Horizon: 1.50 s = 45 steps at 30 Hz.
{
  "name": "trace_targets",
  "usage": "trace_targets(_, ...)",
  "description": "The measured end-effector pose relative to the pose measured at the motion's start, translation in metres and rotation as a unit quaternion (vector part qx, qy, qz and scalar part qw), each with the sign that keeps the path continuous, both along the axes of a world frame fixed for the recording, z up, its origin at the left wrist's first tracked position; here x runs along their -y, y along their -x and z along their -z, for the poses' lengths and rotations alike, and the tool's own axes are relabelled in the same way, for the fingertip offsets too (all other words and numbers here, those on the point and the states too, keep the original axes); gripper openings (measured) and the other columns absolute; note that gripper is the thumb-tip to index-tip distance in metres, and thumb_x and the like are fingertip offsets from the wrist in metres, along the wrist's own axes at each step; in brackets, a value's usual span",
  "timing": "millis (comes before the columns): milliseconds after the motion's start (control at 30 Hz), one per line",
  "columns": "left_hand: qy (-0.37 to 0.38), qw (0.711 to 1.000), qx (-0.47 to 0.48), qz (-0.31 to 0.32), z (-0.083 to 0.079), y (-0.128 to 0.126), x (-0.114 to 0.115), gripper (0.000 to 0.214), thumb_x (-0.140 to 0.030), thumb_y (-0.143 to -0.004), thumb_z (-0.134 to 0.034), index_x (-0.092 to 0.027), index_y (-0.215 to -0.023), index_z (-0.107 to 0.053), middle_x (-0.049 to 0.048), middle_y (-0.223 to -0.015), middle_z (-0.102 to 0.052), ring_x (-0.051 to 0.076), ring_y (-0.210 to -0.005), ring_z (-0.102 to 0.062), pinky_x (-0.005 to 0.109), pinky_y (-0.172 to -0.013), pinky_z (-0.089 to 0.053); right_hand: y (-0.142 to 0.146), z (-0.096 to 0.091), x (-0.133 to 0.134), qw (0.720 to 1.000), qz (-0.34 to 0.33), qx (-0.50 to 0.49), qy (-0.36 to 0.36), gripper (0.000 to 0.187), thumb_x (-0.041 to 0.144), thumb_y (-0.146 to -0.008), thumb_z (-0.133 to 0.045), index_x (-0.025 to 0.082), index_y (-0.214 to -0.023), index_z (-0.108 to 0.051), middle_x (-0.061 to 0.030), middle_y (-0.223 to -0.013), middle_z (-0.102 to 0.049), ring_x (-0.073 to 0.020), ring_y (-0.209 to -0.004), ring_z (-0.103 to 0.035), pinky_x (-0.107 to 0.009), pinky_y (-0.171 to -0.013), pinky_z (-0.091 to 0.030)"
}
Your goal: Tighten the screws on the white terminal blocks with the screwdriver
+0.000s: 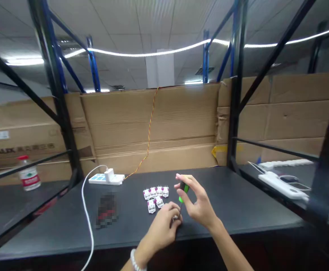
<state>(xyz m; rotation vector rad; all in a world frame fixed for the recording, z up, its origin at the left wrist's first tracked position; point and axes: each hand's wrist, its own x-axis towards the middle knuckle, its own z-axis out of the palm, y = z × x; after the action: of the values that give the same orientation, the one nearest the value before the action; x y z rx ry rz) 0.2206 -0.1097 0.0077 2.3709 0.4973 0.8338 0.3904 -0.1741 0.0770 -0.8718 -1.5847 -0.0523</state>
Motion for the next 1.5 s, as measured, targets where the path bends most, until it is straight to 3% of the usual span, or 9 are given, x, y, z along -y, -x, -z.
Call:
trace_targets(200,-0.002,1.000,-0.006,-0.002,-0.0013,-0.0006,0.0000,0.018,-0.003,-0.088,-0.058,-0.019,-0.086,-0.065,0.0074,-0.109,-0.067,0.024,-0.106,-0.062,0.036,-0.098,-0.049,-0.0019,0.0022,0.0006,0.994,-0.095,-0.031,0.046,0.044,0.027,-0.111,-0.046,0.034,-0.153,-0.056,-0.0114,-0.147,-0.065,-0.0252,-0.116,-0.077,-0.044,-0.105,-0.062)
trace_targets(400,-0.009,1.000,-0.002,0.000,0.0002,-0.0008,-0.0026,0.020,-0.003,-0.088,-0.057,-0.020,-0.088,-0.066,0.0075,-0.112,-0.067,0.024,-0.108,-0.062,0.037,-0.100,-0.049,-0.0028,0.0037,-0.0040,0.999,-0.023,-0.036,0.027,0.039,0.028,-0.103,-0.066,0.034,-0.142,-0.065,-0.0063,-0.115,-0.073,-0.0209,-0.097,-0.076,-0.035,-0.089,-0.064)
trace_targets(467,-0.010,1.000,-0.004,-0.001,0.0002,-0.0005,-0.0025,0.020,-0.002,-0.087,-0.057,-0.020,-0.088,-0.067,0.0076,-0.111,-0.067,0.024,-0.107,-0.062,0.036,-0.100,-0.049,-0.0034,0.0023,-0.0033,0.999,-0.014,-0.025,0.022,0.041,0.028,-0.102,-0.067,0.034,-0.142,-0.065,-0.0063,-0.116,-0.072,-0.0207,-0.096,-0.075,-0.035,-0.089,-0.063)
trace_targets(633,-0.008,1.000,-0.013,-0.008,-0.0022,0.0000,-0.0007,0.019,-0.003,-0.088,-0.057,-0.020,-0.088,-0.067,0.0082,-0.113,-0.068,0.025,-0.108,-0.062,0.037,-0.101,-0.049,-0.0032,-0.0013,0.0004,0.997,-0.059,-0.015,0.050,0.047,0.025,-0.108,-0.051,0.033,-0.153,-0.056,-0.0096,-0.133,-0.070,-0.0242,-0.115,-0.074,-0.041,-0.102,-0.061)
trace_targets(833,-0.010,1.000,-0.010,-0.002,0.0007,0.0000,-0.0011,0.019,-0.004,-0.090,-0.057,-0.020,-0.088,-0.068,0.0077,-0.113,-0.068,0.024,-0.109,-0.063,0.037,-0.102,-0.049,-0.0027,-0.0038,0.0023,1.000,0.014,-0.001,0.013,0.041,0.026,-0.101,-0.066,0.033,-0.141,-0.067,-0.0071,-0.117,-0.070,-0.0205,-0.094,-0.070,-0.034,-0.084,-0.062)
trace_targets(1033,-0.011,1.000,-0.007,-0.004,0.0029,-0.0004,-0.0024,0.021,-0.001,-0.088,-0.058,-0.020,-0.090,-0.068,0.0077,-0.114,-0.068,0.024,-0.111,-0.063,0.037,-0.103,-0.049,-0.0051,0.0017,0.0002,0.992,-0.095,-0.039,0.074,0.045,0.028,-0.108,-0.052,0.033,-0.152,-0.057,-0.0103,-0.142,-0.067,-0.0248,-0.119,-0.073,-0.044,-0.106,-0.060)
trace_targets(1267,-0.014,1.000,-0.009,-0.001,-0.0022,-0.0002,-0.0001,0.019,-0.004,-0.089,-0.059,-0.020,-0.090,-0.069,0.0083,-0.115,-0.068,0.025,-0.111,-0.063,0.038,-0.104,-0.049,-0.0056,-0.0022,0.0011,0.999,0.024,-0.018,0.013,0.034,0.030,-0.098,-0.072,0.030,-0.132,-0.072,-0.0084,-0.117,-0.070,-0.0235,-0.104,-0.072,-0.037,-0.089,-0.063)
trace_targets(1400,-0.012,1.000,-0.015,-0.003,-0.0025,0.0006,0.0001,0.019,-0.004,-0.089,-0.058,-0.020,-0.089,-0.069,0.0084,-0.114,-0.068,0.025,-0.109,-0.063,0.038,-0.102,-0.050,-0.0053,-0.0015,0.0019,0.996,-0.053,-0.036,0.053,0.039,0.030,-0.107,-0.055,0.029,-0.145,-0.064,-0.0118,-0.135,-0.070,-0.0259,-0.118,-0.073,-0.042,-0.101,-0.063)
trace_targets(1500,-0.017,1.000,-0.016,-0.007,-0.0013,0.0009,0.0001,0.019,-0.004,-0.090,-0.059,-0.020,-0.089,-0.070,0.0081,-0.114,-0.068,0.025,-0.109,-0.063,0.039,-0.102,-0.050,-0.0036,-0.0043,0.0037,0.996,-0.067,-0.039,0.049,0.037,0.027,-0.107,-0.055,0.030,-0.142,-0.065,-0.0101,-0.130,-0.074,-0.0247,-0.115,-0.075,-0.041,-0.099,-0.063)
